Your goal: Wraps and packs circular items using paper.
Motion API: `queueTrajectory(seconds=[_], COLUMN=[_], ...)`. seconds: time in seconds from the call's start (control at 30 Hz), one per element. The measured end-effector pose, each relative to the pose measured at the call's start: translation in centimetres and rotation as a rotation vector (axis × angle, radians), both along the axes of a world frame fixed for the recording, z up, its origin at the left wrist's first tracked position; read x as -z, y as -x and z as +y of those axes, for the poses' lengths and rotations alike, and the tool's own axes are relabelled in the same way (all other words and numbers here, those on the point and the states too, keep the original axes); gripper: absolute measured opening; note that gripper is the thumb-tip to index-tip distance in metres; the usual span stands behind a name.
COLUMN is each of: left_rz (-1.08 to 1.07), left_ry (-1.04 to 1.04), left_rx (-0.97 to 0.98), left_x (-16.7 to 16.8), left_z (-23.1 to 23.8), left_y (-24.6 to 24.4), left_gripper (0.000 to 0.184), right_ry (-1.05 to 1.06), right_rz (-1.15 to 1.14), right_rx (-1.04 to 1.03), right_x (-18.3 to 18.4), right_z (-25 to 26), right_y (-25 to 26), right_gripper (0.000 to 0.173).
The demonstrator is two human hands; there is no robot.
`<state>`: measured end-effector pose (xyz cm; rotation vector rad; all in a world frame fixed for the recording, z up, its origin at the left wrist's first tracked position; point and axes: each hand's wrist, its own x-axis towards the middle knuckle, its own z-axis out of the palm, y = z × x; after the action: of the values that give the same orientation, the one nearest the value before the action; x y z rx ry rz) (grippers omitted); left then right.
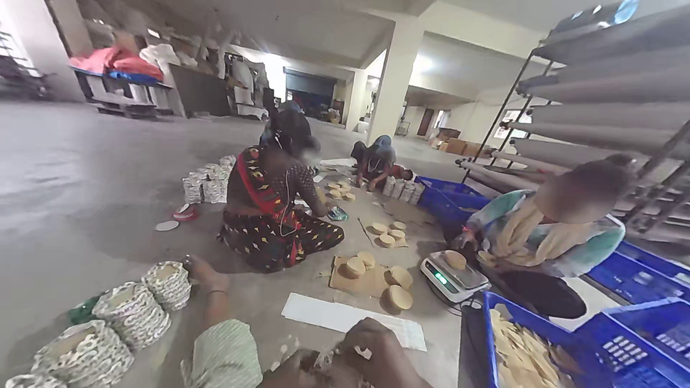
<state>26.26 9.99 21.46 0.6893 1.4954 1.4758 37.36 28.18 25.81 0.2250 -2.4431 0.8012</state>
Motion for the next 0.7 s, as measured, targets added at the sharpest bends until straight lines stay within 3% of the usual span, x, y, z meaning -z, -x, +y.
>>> queueTrajectory(seconds=[0.07, 0.17, 0.37, 0.43, 0.57, 0.63, 0.7], left_rz=[0.016, 0.010, -0.043, 0.025, 0.111, 0.060, 0.026], left_ry=[-0.007, 0.001, 0.074, 0.152, 0.194, 0.193, 0.288], left_rx=[0.073, 0.093, 0.316, 0.405, 0.510, 0.478, 0.399], left_x=[0.4, 1.3, 2.3, 2.6, 5.2, 8.0, 11.1], left_z=[-0.1, -0.4, 0.6, 1.6, 2.9, 3.8, 4.9], left_y=[0.9, 1.2, 0.9, 1.8, 4.7, 5.6, 6.2], left_gripper=[0.013, 0.017, 0.010, 0.006, 0.005, 0.005, 0.017], right_ry=[-0.227, -0.573, -0.200, -0.264, -0.527, -0.588, -0.518], right_rz=[0.150, 0.090, 0.008, 0.039, -0.008, -0.089, -0.232], right_rx=[-0.023, 0.008, -0.077, -0.179, -0.134, -0.078, -0.031], right_x=[0.9, 1.5, 2.2, 3.0, 6.1, 8.6, 11.5], right_z=[-0.8, -2.9, -0.9, -0.4, -0.1, 0.5, 1.7], right_y=[-0.7, -2.9, -1.8, -1.4, -1.6, -1.5, -1.0], right_gripper=[0.008, 0.015, 0.006, 0.010, 0.018, 0.023, 0.029])
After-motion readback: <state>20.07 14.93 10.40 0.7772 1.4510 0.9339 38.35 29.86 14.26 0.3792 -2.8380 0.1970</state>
